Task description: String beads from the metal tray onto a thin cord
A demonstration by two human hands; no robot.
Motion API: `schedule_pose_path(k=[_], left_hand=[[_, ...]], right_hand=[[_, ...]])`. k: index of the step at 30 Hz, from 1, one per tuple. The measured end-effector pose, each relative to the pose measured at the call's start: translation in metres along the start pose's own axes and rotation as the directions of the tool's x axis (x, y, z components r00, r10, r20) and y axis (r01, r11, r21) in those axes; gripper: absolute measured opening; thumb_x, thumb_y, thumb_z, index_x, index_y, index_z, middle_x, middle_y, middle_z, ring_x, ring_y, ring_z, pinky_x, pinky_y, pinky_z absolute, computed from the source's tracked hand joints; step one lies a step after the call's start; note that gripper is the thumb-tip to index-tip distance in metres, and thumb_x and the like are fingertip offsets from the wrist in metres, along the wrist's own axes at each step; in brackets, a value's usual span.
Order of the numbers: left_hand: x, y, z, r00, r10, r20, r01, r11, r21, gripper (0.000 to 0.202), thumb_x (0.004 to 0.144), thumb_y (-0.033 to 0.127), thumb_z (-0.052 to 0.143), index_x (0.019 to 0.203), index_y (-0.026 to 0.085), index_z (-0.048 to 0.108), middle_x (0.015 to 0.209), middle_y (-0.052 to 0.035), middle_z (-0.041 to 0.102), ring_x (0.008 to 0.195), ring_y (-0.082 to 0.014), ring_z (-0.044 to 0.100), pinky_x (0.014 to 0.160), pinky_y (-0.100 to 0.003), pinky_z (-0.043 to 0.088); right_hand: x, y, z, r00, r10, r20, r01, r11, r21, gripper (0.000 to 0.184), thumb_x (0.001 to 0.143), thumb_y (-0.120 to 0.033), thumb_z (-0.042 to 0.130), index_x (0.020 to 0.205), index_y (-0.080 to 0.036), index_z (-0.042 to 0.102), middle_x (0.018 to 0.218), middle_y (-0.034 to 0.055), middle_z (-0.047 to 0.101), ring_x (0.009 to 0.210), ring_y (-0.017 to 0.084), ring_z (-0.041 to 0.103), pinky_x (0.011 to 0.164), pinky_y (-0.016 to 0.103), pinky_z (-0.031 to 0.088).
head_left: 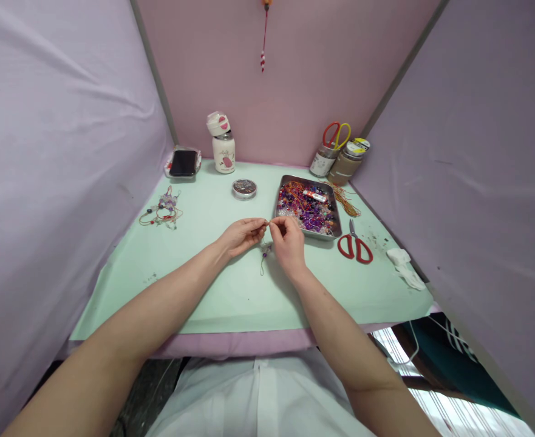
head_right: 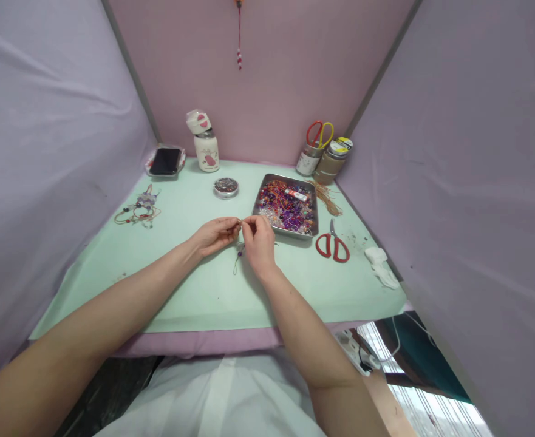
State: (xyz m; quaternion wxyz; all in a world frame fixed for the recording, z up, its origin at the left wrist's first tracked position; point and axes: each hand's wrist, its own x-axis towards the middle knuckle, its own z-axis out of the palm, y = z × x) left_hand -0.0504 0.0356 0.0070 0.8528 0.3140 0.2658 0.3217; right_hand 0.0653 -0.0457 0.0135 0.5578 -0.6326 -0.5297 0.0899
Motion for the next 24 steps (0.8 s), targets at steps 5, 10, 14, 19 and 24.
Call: schedule_pose_path(k=[5, 10, 14, 19, 24], left_hand=[[0.001, -0.001, 0.000, 1.000, 0.012, 0.000, -0.012, 1.000, 0.011, 0.002, 0.075, 0.006, 0.068, 0.073, 0.006, 0.068, 0.072, -0.0052, 0.065, 0.066, -0.0048, 0.059, 0.065, -0.013, 0.049], [0.000, -0.005, 0.003, 0.998, 0.055, -0.029, -0.054, 0.998, 0.021, 0.006, 0.071, 0.009, 0.073, 0.074, 0.007, 0.067, 0.072, -0.0043, 0.065, 0.066, -0.0049, 0.058, 0.066, -0.014, 0.049], [-0.003, -0.010, 0.010, 0.991, 0.122, -0.059, -0.123, 0.992, -0.008, 0.009, 0.070, 0.012, 0.075, 0.074, 0.008, 0.067, 0.071, -0.0029, 0.065, 0.067, -0.0050, 0.058, 0.068, -0.015, 0.049], [-0.007, -0.017, 0.018, 0.982, 0.173, -0.076, -0.178, 0.981, -0.070, 0.008, 0.070, 0.012, 0.073, 0.072, 0.009, 0.066, 0.070, -0.0014, 0.065, 0.066, -0.0049, 0.058, 0.070, -0.015, 0.048], [-0.009, -0.022, 0.022, 0.976, 0.202, -0.086, -0.209, 0.974, -0.082, 0.012, 0.069, 0.016, 0.075, 0.074, 0.010, 0.067, 0.073, -0.0017, 0.066, 0.071, -0.0067, 0.059, 0.076, -0.019, 0.048]], right_hand=[[0.000, 0.002, 0.001, 1.000, -0.021, -0.014, 0.020, 1.000, -0.019, 0.009, 0.085, -0.025, 0.050, 0.079, -0.020, 0.055, 0.081, 0.0033, 0.057, 0.078, 0.017, 0.050, 0.075, 0.031, 0.040], [-0.001, 0.006, 0.003, 0.998, -0.053, -0.024, 0.052, 0.998, -0.032, 0.010, 0.086, -0.025, 0.049, 0.080, -0.020, 0.055, 0.082, 0.0031, 0.056, 0.078, 0.017, 0.050, 0.074, 0.032, 0.039], [-0.002, 0.005, 0.003, 0.994, -0.086, -0.063, 0.082, 0.995, -0.065, 0.011, 0.088, -0.026, 0.049, 0.079, -0.021, 0.053, 0.081, 0.0028, 0.056, 0.077, 0.017, 0.051, 0.073, 0.031, 0.040], [-0.003, 0.003, 0.004, 0.990, -0.103, -0.099, 0.095, 0.992, -0.081, 0.012, 0.089, -0.028, 0.049, 0.079, -0.022, 0.052, 0.081, 0.0030, 0.057, 0.077, 0.017, 0.051, 0.073, 0.031, 0.040], [-0.005, 0.000, 0.005, 0.994, -0.074, -0.075, 0.070, 0.995, -0.065, 0.012, 0.089, -0.029, 0.048, 0.080, -0.022, 0.051, 0.083, 0.0030, 0.057, 0.077, 0.017, 0.051, 0.073, 0.031, 0.040]])
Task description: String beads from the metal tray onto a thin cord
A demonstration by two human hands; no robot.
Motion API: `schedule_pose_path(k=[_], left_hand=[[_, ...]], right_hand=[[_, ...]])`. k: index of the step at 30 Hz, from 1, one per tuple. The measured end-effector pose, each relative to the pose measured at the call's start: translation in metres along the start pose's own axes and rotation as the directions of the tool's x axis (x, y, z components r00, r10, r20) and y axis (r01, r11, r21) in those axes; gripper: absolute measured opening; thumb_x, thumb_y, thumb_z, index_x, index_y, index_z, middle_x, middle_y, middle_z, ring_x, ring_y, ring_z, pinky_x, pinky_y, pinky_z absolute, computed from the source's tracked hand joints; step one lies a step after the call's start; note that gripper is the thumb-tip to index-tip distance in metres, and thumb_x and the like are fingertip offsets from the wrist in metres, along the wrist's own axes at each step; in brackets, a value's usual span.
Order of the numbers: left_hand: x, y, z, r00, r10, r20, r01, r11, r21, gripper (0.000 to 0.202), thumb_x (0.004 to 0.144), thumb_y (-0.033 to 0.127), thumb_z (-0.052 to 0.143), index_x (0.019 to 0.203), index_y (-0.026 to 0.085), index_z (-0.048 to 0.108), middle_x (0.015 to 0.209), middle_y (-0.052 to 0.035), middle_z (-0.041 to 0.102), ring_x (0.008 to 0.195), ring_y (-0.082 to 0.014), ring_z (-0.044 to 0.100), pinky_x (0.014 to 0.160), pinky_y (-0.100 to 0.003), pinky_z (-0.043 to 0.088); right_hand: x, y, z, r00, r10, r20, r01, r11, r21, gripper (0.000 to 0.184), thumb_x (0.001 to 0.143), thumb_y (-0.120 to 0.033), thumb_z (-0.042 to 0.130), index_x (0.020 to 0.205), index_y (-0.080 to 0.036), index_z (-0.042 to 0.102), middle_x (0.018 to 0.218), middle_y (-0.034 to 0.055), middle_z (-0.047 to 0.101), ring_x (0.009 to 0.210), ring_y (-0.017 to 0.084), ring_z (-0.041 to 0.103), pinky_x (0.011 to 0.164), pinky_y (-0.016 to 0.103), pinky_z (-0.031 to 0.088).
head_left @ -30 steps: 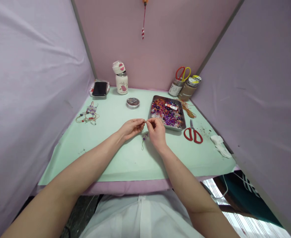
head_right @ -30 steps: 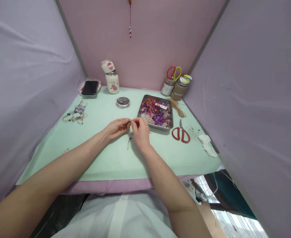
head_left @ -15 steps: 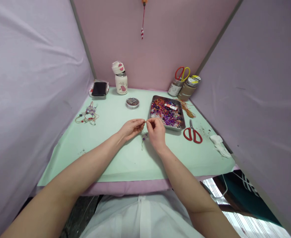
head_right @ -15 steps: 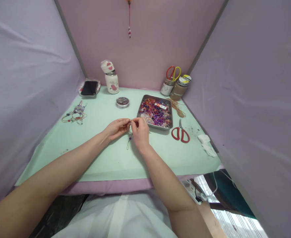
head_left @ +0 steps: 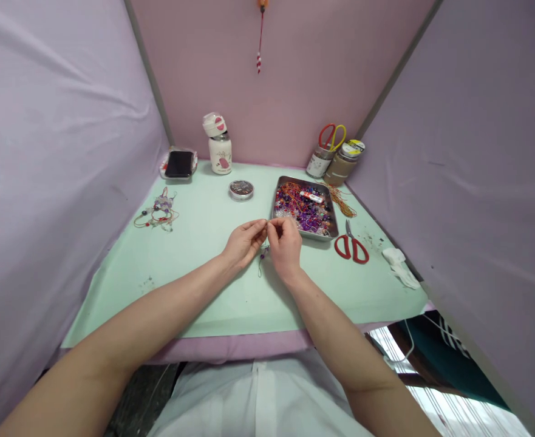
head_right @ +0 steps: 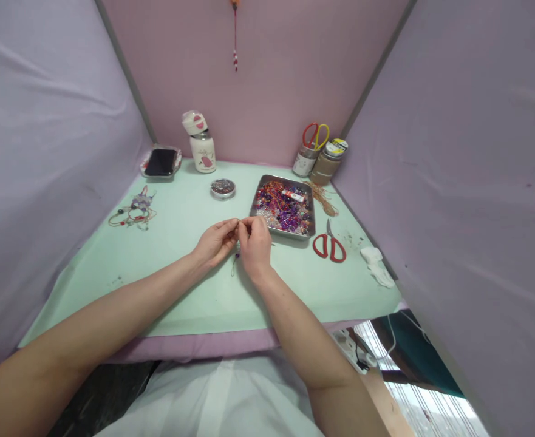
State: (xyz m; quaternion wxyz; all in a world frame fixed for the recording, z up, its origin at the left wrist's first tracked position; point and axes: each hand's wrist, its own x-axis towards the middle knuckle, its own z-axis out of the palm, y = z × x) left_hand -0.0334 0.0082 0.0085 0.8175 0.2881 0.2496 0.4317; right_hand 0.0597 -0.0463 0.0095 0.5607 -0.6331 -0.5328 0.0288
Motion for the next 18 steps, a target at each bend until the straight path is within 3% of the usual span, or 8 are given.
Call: schedule_pose_path(k=[10, 15, 18], left_hand=[[-0.002, 0.000, 0.001, 0.997, 0.072, -0.023, -0.070, 0.996, 0.057, 0.020, 0.059, 0.020, 0.081, 0.071, 0.011, 0.067, 0.072, -0.0015, 0.067, 0.071, -0.0073, 0.059, 0.078, -0.022, 0.047], [0.005, 0.006, -0.006, 0.991, 0.129, 0.030, -0.132, 0.957, 0.258, 0.028, 0.058, 0.026, 0.081, 0.080, 0.014, 0.068, 0.078, -0.0027, 0.068, 0.074, -0.0106, 0.061, 0.082, -0.029, 0.047], [0.009, 0.011, -0.011, 0.973, 0.212, 0.090, -0.229, 0.863, 0.451, 0.028, 0.064, 0.032, 0.076, 0.084, 0.015, 0.067, 0.079, -0.0034, 0.068, 0.074, -0.0124, 0.061, 0.079, -0.031, 0.048]], right_hand=[[0.000, 0.002, 0.002, 1.000, 0.022, -0.020, -0.022, 0.999, 0.032, 0.012, 0.088, -0.030, 0.049, 0.081, -0.021, 0.052, 0.082, 0.0027, 0.057, 0.076, 0.016, 0.051, 0.074, 0.031, 0.040], [0.001, 0.006, 0.001, 1.000, -0.004, -0.028, 0.004, 1.000, 0.020, 0.013, 0.089, -0.029, 0.049, 0.081, -0.019, 0.052, 0.082, 0.0027, 0.058, 0.076, 0.016, 0.052, 0.073, 0.030, 0.040], [0.002, 0.007, 0.001, 0.999, -0.026, -0.021, 0.026, 1.000, 0.004, 0.012, 0.089, -0.027, 0.049, 0.080, -0.019, 0.052, 0.081, 0.0028, 0.057, 0.077, 0.016, 0.052, 0.073, 0.030, 0.040]])
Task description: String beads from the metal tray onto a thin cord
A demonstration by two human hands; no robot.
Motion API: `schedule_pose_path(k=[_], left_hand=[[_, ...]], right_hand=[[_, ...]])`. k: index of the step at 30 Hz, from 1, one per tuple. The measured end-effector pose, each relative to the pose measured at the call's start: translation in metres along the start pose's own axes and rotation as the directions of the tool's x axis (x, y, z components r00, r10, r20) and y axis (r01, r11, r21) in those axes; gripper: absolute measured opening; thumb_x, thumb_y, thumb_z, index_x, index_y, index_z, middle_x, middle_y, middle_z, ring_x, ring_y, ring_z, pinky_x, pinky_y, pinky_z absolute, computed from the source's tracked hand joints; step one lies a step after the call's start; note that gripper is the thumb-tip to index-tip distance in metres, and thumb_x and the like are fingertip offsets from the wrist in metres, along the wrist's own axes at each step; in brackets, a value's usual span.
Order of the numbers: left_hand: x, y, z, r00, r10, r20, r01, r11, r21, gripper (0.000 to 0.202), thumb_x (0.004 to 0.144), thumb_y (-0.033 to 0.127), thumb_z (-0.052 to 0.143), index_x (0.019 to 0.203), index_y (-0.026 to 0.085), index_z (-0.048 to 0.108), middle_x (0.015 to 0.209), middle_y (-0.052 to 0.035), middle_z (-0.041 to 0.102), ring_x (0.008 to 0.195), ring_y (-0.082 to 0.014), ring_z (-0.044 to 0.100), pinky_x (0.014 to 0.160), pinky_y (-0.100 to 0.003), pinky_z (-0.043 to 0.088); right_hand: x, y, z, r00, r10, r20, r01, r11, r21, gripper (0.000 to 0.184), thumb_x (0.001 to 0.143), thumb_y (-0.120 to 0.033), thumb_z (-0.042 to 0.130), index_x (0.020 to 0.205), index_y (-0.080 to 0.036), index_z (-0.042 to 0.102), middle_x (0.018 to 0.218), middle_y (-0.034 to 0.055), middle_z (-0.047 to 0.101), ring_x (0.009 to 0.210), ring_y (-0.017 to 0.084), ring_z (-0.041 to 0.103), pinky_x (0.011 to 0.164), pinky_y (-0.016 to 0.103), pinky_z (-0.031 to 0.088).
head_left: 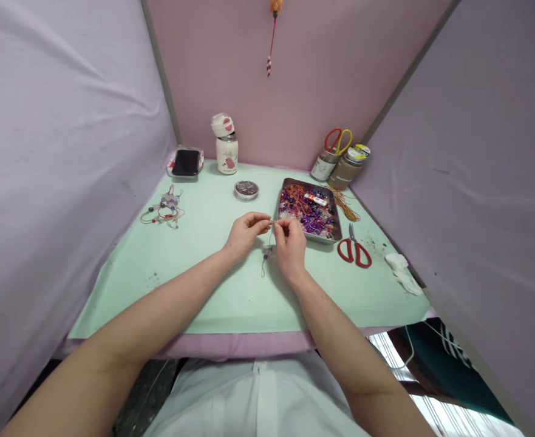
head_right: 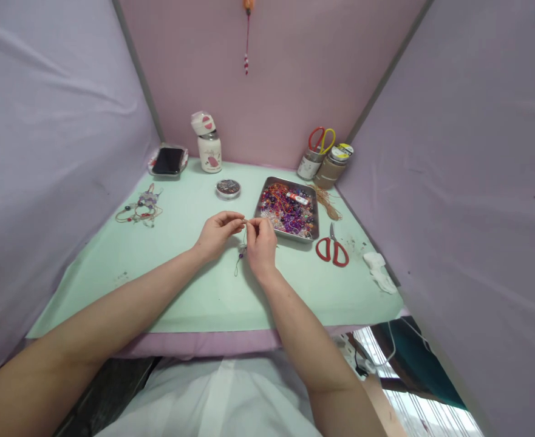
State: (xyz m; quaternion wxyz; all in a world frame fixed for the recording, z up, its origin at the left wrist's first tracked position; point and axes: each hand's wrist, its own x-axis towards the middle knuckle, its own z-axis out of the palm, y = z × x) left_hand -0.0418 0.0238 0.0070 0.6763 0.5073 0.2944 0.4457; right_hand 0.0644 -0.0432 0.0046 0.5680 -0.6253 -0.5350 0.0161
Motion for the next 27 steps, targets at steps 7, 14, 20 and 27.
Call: schedule_pose_path(k=[7, 14, 20, 27], left_hand=[[0.004, 0.002, -0.011, 0.958, 0.253, 0.137, -0.288, 0.835, 0.468, 0.013, 0.080, 0.028, 0.056, 0.080, 0.017, 0.062, 0.074, -0.0005, 0.061, 0.070, -0.0122, 0.055, 0.069, -0.027, 0.046], [0.009, 0.007, -0.019, 0.872, 0.384, 0.304, -0.469, 0.473, 0.746, 0.015, 0.086, 0.022, 0.046, 0.084, 0.018, 0.060, 0.084, -0.0039, 0.062, 0.080, -0.0150, 0.054, 0.077, -0.029, 0.043], [0.014, 0.009, -0.025, 0.896, 0.385, 0.219, -0.403, 0.501, 0.766, 0.014, 0.086, 0.023, 0.047, 0.083, 0.018, 0.059, 0.085, -0.0038, 0.063, 0.080, -0.0153, 0.055, 0.072, -0.028, 0.043], [0.010, 0.006, -0.022, 0.878, 0.383, 0.288, -0.450, 0.454, 0.769, 0.013, 0.087, 0.021, 0.048, 0.082, 0.018, 0.059, 0.083, -0.0035, 0.061, 0.080, -0.0151, 0.055, 0.075, -0.029, 0.043]], right_hand=[[0.000, 0.005, 0.001, 0.999, -0.024, 0.039, 0.025, 1.000, -0.018, 0.010, 0.089, -0.024, 0.047, 0.081, -0.020, 0.051, 0.081, 0.0027, 0.057, 0.079, 0.017, 0.052, 0.074, 0.031, 0.040], [0.005, 0.010, -0.003, 0.998, -0.003, 0.056, 0.007, 0.998, -0.069, 0.011, 0.089, -0.022, 0.044, 0.081, -0.020, 0.051, 0.082, 0.0043, 0.057, 0.080, 0.018, 0.051, 0.076, 0.032, 0.041], [0.003, 0.017, -0.003, 0.979, 0.014, 0.205, 0.028, 0.980, -0.199, 0.017, 0.088, -0.019, 0.041, 0.081, -0.019, 0.056, 0.084, 0.0074, 0.061, 0.084, 0.021, 0.055, 0.079, 0.035, 0.042], [0.002, 0.021, 0.001, 0.968, 0.019, 0.250, 0.020, 0.988, -0.154, 0.033, 0.086, -0.013, 0.038, 0.106, -0.018, 0.064, 0.094, 0.0099, 0.065, 0.083, 0.021, 0.060, 0.079, 0.035, 0.045]])
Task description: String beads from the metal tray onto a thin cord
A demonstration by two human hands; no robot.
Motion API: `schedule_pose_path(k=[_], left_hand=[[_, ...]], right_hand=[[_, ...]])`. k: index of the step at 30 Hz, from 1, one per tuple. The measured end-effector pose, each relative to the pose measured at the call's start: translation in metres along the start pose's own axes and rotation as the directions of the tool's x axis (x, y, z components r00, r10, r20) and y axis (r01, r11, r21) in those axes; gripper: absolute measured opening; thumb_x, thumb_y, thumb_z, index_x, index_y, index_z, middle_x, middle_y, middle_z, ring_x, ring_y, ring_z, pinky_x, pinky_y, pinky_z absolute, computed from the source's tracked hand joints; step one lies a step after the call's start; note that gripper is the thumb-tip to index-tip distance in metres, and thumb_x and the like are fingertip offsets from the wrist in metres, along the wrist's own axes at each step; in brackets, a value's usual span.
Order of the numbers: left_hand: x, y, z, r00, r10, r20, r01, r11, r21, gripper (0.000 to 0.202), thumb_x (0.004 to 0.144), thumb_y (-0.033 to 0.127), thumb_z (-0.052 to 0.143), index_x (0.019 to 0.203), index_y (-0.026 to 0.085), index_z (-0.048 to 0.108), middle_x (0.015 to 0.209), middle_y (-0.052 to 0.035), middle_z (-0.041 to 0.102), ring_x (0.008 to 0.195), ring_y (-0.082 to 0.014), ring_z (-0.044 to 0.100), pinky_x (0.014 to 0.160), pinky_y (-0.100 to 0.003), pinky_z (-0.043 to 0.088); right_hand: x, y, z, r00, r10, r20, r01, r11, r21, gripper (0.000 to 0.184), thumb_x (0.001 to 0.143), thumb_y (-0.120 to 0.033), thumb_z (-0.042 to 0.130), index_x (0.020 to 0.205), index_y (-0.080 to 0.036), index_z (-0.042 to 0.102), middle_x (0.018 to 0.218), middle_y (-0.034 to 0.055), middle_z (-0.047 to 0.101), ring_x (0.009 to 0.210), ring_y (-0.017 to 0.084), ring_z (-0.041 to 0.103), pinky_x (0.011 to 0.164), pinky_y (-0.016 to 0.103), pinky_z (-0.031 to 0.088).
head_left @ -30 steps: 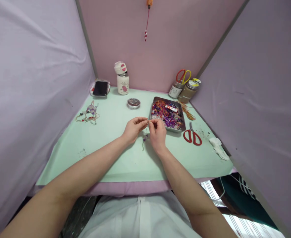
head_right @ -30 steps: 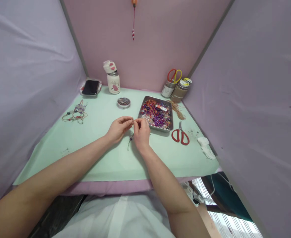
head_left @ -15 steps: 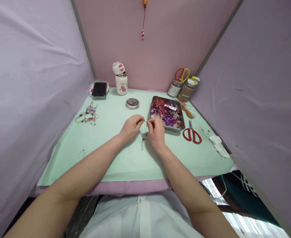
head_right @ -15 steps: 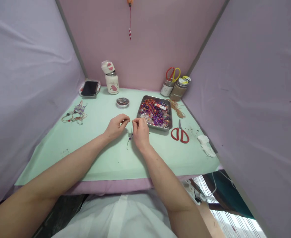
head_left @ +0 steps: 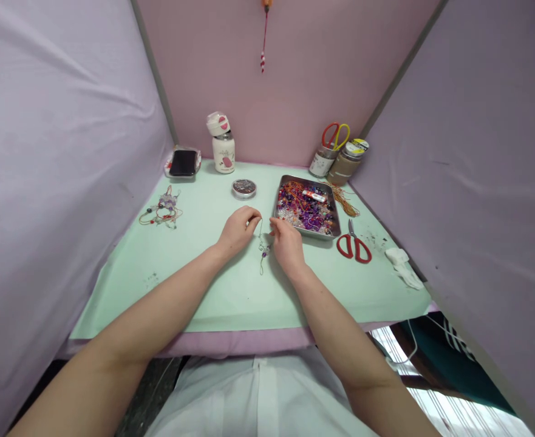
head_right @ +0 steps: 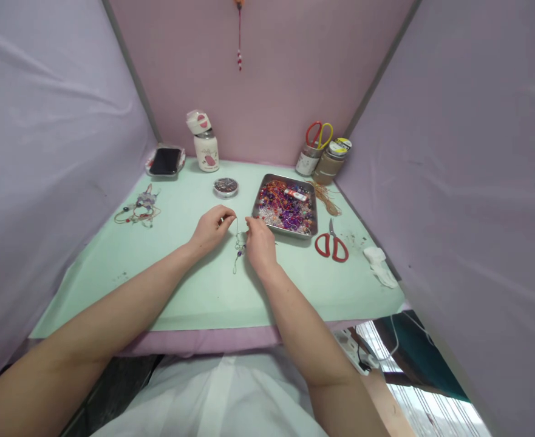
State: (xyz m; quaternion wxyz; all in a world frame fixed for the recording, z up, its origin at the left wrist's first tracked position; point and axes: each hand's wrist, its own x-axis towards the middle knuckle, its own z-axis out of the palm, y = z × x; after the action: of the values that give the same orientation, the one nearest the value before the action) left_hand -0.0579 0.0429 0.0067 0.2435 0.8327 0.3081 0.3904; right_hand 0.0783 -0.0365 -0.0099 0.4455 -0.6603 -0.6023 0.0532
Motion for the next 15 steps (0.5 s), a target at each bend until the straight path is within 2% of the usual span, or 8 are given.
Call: schedule_pose_path(k=[3, 5, 10, 12, 15], left_hand=[[-0.001, 0.005, -0.001, 0.999, 0.032, 0.003, -0.032, 0.999, -0.007, 0.013, 0.087, 0.022, 0.048, 0.083, 0.018, 0.059, 0.082, -0.0032, 0.060, 0.079, -0.0150, 0.054, 0.075, -0.029, 0.043], [-0.001, 0.009, -0.001, 0.998, 0.058, 0.001, -0.058, 0.998, -0.019, 0.013, 0.088, 0.022, 0.048, 0.083, 0.018, 0.059, 0.081, -0.0028, 0.060, 0.077, -0.0146, 0.053, 0.074, -0.029, 0.043], [-0.003, 0.019, -0.001, 0.996, 0.086, 0.010, -0.085, 0.994, -0.066, 0.014, 0.088, 0.025, 0.049, 0.081, 0.018, 0.059, 0.078, -0.0018, 0.059, 0.075, -0.0138, 0.052, 0.072, -0.028, 0.043], [-0.004, 0.021, 0.000, 0.999, 0.031, 0.014, -0.029, 0.992, -0.119, 0.014, 0.087, 0.026, 0.050, 0.082, 0.018, 0.059, 0.080, -0.0023, 0.060, 0.077, -0.0138, 0.053, 0.071, -0.027, 0.043], [-0.003, 0.022, 0.001, 0.992, -0.115, 0.046, 0.123, 0.959, -0.254, 0.015, 0.086, 0.029, 0.050, 0.090, 0.018, 0.060, 0.088, -0.0033, 0.064, 0.079, -0.0137, 0.056, 0.070, -0.026, 0.044]], right_hand=[[0.002, -0.004, -0.003, 0.998, -0.033, -0.046, 0.038, 0.994, 0.105, 0.026, 0.088, -0.021, 0.043, 0.104, -0.019, 0.065, 0.096, 0.0095, 0.065, 0.085, 0.021, 0.059, 0.080, 0.035, 0.046], [0.002, -0.007, -0.005, 0.999, -0.035, -0.034, 0.041, 0.981, 0.192, 0.022, 0.087, -0.025, 0.049, 0.101, -0.020, 0.065, 0.095, 0.0080, 0.065, 0.082, 0.019, 0.059, 0.077, 0.033, 0.047], [0.004, -0.012, -0.009, 0.998, 0.061, -0.032, -0.048, 0.950, 0.308, 0.016, 0.085, -0.031, 0.053, 0.085, -0.020, 0.065, 0.082, 0.0040, 0.065, 0.076, 0.017, 0.058, 0.071, 0.030, 0.047], [0.005, -0.013, -0.010, 0.995, 0.086, -0.043, -0.066, 0.937, 0.343, 0.016, 0.084, -0.031, 0.054, 0.082, -0.019, 0.064, 0.079, 0.0031, 0.065, 0.074, 0.016, 0.058, 0.070, 0.029, 0.046], [0.005, -0.014, -0.013, 0.992, 0.115, -0.058, -0.082, 0.911, 0.404, 0.016, 0.083, -0.031, 0.055, 0.081, -0.019, 0.064, 0.077, 0.0018, 0.064, 0.070, 0.015, 0.056, 0.068, 0.029, 0.045]])
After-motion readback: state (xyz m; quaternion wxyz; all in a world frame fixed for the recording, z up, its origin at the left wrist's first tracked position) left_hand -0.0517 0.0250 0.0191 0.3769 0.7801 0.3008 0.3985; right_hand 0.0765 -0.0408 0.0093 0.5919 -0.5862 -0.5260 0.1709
